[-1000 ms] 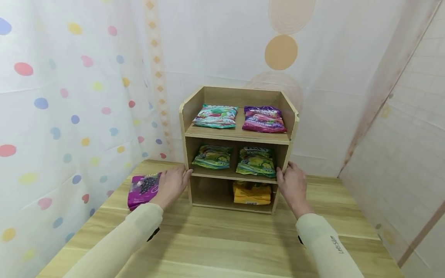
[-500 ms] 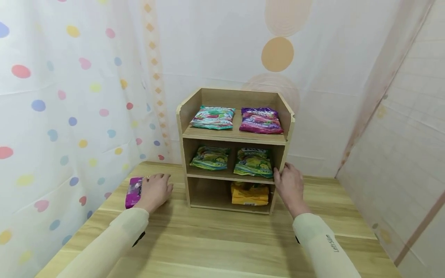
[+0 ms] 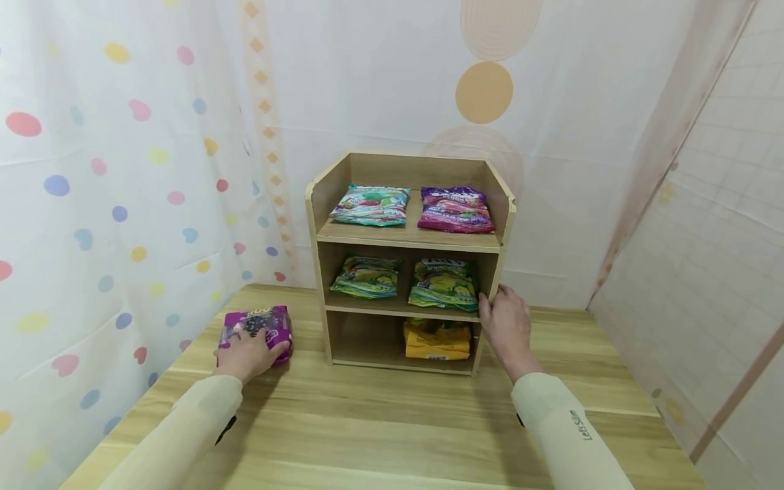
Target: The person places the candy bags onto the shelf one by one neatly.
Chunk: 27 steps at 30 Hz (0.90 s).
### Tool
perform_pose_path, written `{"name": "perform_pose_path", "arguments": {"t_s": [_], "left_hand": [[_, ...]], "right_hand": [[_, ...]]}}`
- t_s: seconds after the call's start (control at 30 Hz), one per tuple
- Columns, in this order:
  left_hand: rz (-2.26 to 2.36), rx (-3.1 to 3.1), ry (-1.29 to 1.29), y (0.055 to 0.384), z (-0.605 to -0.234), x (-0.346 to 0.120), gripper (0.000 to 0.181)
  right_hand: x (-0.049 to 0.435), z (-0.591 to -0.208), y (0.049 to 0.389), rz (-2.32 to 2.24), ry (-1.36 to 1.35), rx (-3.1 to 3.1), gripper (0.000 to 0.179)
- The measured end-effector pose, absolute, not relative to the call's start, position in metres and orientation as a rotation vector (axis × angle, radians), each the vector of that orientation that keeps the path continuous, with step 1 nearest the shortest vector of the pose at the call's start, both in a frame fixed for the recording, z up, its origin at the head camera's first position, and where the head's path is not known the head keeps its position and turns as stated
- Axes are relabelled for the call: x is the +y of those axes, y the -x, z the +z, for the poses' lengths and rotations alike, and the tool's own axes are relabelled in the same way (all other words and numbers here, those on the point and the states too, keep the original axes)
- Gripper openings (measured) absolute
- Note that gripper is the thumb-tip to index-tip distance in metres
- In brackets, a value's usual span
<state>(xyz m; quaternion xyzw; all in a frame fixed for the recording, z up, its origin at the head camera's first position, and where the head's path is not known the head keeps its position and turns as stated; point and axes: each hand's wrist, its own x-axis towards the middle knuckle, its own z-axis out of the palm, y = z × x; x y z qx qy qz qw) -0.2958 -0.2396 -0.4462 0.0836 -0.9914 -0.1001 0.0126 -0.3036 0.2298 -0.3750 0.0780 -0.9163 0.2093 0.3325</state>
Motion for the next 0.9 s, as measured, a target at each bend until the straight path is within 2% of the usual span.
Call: {"name": "perform_pose_path", "arguments": {"t_s": [0.17, 0.37, 0.5, 0.57, 0.63, 0.7, 0.83, 0.9], "left_hand": [[-0.248, -3.130, -0.205, 0.294, -0.445, -0.240, 0.082], [-0.221, -3.193, -0.010, 0.289, -0.433, -0.245, 0.075], [-0.291, -3.235, 0.114, 0.294, -0.421, -0.253, 0.061], [-0.343, -3.209, 0.129, 0.298, -0.419, -0.257, 0.049], [-0.348, -3.134, 0.110, 0.300, -0.422, -0.261, 0.046], [-0.364, -3.073, 0.024, 0.299, -0.429, -0.264, 0.056], [-0.432, -3.073, -0.197, 0.294, -0.439, -0.267, 0.086], [-0.490, -3.114, -0.292, 0.294, -0.439, -0.268, 0.094]], "right_hand": [[0.228, -0.373, 0.302, 0.555, -0.203, -2.386, 0.040], [0.228, -0.373, 0.300, 0.562, -0.196, -2.395, 0.041], [0.228, -0.373, 0.300, 0.564, -0.186, -2.409, 0.044], [0.229, -0.374, 0.300, 0.566, -0.180, -2.423, 0.047], [0.229, -0.374, 0.301, 0.577, -0.173, -2.445, 0.050], [0.229, -0.374, 0.301, 0.576, -0.173, -2.455, 0.053], [0.229, -0.375, 0.302, 0.571, -0.177, -2.443, 0.053], [0.229, -0.375, 0.303, 0.570, -0.178, -2.426, 0.052]]}}
